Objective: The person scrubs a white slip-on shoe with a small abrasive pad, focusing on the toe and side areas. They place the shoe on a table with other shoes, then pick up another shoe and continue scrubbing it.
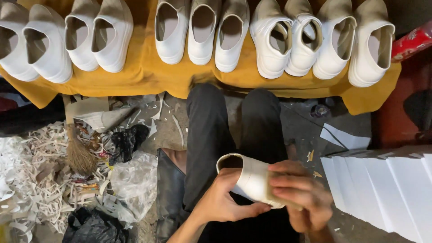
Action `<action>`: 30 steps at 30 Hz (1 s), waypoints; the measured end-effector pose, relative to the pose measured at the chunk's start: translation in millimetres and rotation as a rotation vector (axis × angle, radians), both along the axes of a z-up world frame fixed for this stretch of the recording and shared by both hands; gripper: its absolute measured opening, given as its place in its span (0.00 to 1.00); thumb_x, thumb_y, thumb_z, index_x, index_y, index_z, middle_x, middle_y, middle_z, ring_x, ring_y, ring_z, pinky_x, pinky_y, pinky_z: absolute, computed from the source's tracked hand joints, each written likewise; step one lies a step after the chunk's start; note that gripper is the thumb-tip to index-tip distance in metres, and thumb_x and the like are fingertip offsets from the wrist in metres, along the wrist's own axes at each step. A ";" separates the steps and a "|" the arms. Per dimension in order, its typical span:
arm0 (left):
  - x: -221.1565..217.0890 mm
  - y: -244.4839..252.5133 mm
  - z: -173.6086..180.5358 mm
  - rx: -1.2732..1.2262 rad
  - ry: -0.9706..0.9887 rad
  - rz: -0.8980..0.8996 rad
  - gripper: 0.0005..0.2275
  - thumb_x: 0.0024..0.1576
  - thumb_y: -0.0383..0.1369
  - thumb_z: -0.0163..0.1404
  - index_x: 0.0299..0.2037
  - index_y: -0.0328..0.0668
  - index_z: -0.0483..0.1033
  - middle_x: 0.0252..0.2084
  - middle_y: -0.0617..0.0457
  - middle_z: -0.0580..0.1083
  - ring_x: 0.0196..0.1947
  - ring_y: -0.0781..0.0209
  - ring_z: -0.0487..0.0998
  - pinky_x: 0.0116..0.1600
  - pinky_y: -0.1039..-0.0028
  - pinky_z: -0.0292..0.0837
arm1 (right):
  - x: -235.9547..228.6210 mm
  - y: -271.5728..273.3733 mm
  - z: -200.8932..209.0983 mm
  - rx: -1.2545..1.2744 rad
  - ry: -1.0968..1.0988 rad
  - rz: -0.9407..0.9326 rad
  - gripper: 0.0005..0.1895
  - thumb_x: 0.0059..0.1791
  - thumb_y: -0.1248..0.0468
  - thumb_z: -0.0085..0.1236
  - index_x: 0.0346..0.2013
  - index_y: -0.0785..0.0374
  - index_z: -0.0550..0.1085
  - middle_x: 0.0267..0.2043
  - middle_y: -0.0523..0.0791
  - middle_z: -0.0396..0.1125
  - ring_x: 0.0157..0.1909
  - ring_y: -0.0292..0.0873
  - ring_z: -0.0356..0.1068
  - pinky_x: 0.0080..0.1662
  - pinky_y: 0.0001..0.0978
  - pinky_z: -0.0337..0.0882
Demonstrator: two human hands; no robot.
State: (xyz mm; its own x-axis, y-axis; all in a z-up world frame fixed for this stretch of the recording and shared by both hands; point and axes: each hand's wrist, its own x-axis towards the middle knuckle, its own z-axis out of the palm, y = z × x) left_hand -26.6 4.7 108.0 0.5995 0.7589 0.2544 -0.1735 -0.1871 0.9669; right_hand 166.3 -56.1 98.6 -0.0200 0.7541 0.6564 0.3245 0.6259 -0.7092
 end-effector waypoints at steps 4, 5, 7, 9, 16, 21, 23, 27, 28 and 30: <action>1.7 -7.6 -15.6 -0.030 0.020 -0.041 0.13 0.46 0.26 0.63 0.27 0.44 0.66 0.24 0.62 0.64 0.25 0.67 0.64 0.34 0.73 0.59 | -0.8 -0.4 1.5 0.221 -0.360 0.087 0.18 0.58 0.61 0.37 0.42 0.60 0.78 0.49 0.43 0.74 0.56 0.49 0.74 0.55 0.47 0.78; 0.6 -8.3 -15.5 -0.024 0.041 -0.064 0.15 0.45 0.27 0.64 0.26 0.45 0.65 0.23 0.62 0.63 0.25 0.68 0.63 0.33 0.73 0.57 | 0.7 1.1 5.5 0.215 -0.356 0.135 0.20 0.58 0.61 0.35 0.41 0.62 0.79 0.48 0.44 0.75 0.54 0.51 0.76 0.53 0.44 0.80; 1.7 -8.8 -12.9 -0.023 0.063 -0.084 0.16 0.45 0.28 0.65 0.25 0.45 0.64 0.22 0.62 0.61 0.24 0.68 0.61 0.32 0.73 0.56 | -1.5 1.9 12.5 0.204 -0.351 0.186 0.22 0.59 0.61 0.34 0.40 0.64 0.79 0.47 0.46 0.75 0.52 0.52 0.77 0.52 0.42 0.81; 7.3 -5.9 -8.8 0.024 0.050 -0.051 0.17 0.47 0.33 0.65 0.25 0.46 0.63 0.23 0.61 0.61 0.24 0.64 0.61 0.32 0.71 0.57 | -7.7 2.7 18.3 0.033 -0.246 0.072 0.17 0.56 0.65 0.40 0.40 0.69 0.78 0.46 0.51 0.74 0.50 0.60 0.79 0.54 0.46 0.85; 9.0 -9.7 -8.9 0.092 0.123 -0.078 0.14 0.48 0.31 0.63 0.31 0.41 0.66 0.26 0.55 0.66 0.26 0.60 0.65 0.34 0.69 0.60 | -18.3 -1.2 12.4 0.081 -0.399 0.081 0.24 0.58 0.60 0.31 0.39 0.66 0.79 0.48 0.46 0.74 0.55 0.55 0.75 0.50 0.51 0.80; 14.6 -6.7 -9.8 0.085 0.074 -0.048 0.13 0.50 0.32 0.62 0.29 0.44 0.66 0.25 0.55 0.67 0.25 0.60 0.64 0.35 0.69 0.59 | -16.1 -6.3 -6.8 0.056 -0.158 -0.090 0.15 0.54 0.66 0.40 0.43 0.67 0.76 0.48 0.54 0.74 0.56 0.62 0.76 0.60 0.53 0.79; 12.1 -7.7 -11.7 0.095 0.089 -0.057 0.13 0.47 0.29 0.61 0.28 0.44 0.63 0.23 0.57 0.63 0.24 0.61 0.61 0.32 0.70 0.56 | -14.4 -1.3 -3.4 0.126 -0.222 -0.025 0.18 0.55 0.64 0.37 0.39 0.65 0.78 0.45 0.49 0.75 0.53 0.57 0.77 0.54 0.50 0.80; 13.1 -5.3 -7.7 0.095 0.111 -0.022 0.11 0.49 0.32 0.63 0.33 0.42 0.71 0.29 0.57 0.73 0.29 0.60 0.74 0.40 0.71 0.67 | -25.0 4.4 16.1 -0.145 -0.104 -0.149 0.16 0.54 0.70 0.38 0.45 0.76 0.74 0.47 0.60 0.73 0.57 0.65 0.76 0.61 0.51 0.79; 12.3 -6.4 -8.7 0.095 0.107 -0.021 0.11 0.49 0.32 0.63 0.33 0.42 0.71 0.29 0.57 0.73 0.29 0.60 0.74 0.40 0.71 0.67 | -24.0 3.2 12.8 -0.144 -0.108 -0.148 0.16 0.54 0.70 0.38 0.45 0.76 0.74 0.47 0.60 0.73 0.57 0.65 0.76 0.61 0.51 0.79; 9.9 -6.6 -10.3 0.066 0.062 -0.017 0.13 0.48 0.31 0.63 0.29 0.44 0.67 0.25 0.58 0.69 0.25 0.61 0.68 0.36 0.71 0.63 | -22.6 2.5 6.0 -0.020 -0.214 -0.056 0.17 0.51 0.69 0.40 0.48 0.69 0.76 0.51 0.54 0.75 0.59 0.61 0.76 0.63 0.48 0.80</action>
State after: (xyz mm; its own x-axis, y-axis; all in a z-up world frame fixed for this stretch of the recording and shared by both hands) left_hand -16.6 -1.9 97.7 0.6279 0.7315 0.2656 -0.1175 -0.2482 0.9615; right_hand 143.7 -53.6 104.6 -0.1151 0.7711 0.6263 0.5031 0.5888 -0.6326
